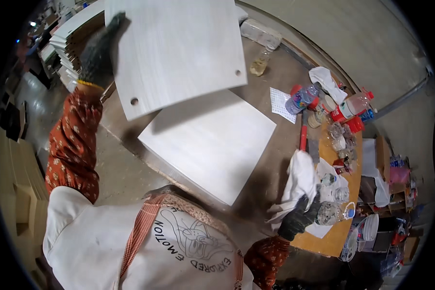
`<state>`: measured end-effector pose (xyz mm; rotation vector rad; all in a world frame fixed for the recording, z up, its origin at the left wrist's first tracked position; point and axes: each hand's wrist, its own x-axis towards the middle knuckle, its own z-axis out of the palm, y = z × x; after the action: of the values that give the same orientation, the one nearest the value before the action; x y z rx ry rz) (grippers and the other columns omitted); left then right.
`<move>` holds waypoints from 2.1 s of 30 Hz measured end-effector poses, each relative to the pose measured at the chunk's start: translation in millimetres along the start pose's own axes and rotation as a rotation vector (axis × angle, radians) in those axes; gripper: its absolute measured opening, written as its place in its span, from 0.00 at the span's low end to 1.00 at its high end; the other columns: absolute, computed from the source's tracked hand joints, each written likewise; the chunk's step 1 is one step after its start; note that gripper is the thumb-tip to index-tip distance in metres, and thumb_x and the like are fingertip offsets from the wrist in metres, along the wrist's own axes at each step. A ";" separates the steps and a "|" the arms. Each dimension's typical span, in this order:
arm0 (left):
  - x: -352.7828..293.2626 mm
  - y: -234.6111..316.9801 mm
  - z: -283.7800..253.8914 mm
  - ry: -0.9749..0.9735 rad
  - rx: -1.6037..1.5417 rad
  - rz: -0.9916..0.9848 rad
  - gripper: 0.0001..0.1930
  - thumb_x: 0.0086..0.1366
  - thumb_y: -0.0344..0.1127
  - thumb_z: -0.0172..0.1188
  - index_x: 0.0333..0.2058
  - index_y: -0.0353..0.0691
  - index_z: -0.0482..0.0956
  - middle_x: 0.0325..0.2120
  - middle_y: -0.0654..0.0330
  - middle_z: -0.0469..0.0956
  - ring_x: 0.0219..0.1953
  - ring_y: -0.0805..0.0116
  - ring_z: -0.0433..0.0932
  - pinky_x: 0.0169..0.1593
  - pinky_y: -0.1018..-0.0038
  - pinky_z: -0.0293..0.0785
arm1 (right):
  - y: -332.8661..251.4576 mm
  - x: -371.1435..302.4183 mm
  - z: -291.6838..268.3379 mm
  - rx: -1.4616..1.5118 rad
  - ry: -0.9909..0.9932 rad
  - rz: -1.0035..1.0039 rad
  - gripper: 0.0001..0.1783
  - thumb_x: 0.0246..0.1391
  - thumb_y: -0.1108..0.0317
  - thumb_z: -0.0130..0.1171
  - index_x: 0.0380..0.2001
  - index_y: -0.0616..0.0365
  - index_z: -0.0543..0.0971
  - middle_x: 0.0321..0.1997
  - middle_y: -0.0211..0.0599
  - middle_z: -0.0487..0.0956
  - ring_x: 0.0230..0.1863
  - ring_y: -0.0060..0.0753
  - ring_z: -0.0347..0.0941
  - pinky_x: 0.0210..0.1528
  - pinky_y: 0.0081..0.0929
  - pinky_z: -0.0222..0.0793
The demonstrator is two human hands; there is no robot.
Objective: The person wipes white furniture panels with a cloth and a sponge-like block, stacking them on a table and moving them aside in a workshop environment.
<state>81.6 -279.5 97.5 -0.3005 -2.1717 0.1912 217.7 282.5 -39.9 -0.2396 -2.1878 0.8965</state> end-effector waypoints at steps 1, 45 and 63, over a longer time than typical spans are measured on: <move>-26.2 -3.1 8.3 0.018 -0.354 -0.047 0.21 0.71 0.35 0.41 0.58 0.34 0.67 0.60 0.51 0.65 0.63 0.63 0.63 0.66 0.72 0.55 | -20.2 8.5 6.2 0.018 0.023 -0.046 0.23 0.59 0.70 0.51 0.57 0.65 0.69 0.56 0.48 0.74 0.57 0.42 0.70 0.60 0.33 0.62; -178.6 125.8 -7.2 -0.038 -1.838 -1.447 0.14 0.63 0.35 0.60 0.45 0.33 0.77 0.39 0.58 0.80 0.40 0.73 0.79 0.45 0.75 0.76 | -90.1 96.1 275.7 -0.217 -0.497 -0.709 0.21 0.56 0.70 0.48 0.53 0.50 0.74 0.52 0.46 0.75 0.53 0.50 0.72 0.55 0.43 0.66; -44.7 -12.4 -63.4 0.208 -0.469 -0.196 0.23 0.59 0.42 0.63 0.48 0.32 0.74 0.46 0.48 0.77 0.51 0.56 0.76 0.56 0.64 0.72 | -64.6 91.9 270.2 -0.299 -0.348 -0.690 0.22 0.53 0.69 0.53 0.54 0.53 0.74 0.53 0.45 0.75 0.56 0.47 0.69 0.59 0.42 0.63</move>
<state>156.5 -302.5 102.4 -0.3495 -2.0018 -0.4480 -30.4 130.9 -72.9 0.5459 -2.4595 0.2303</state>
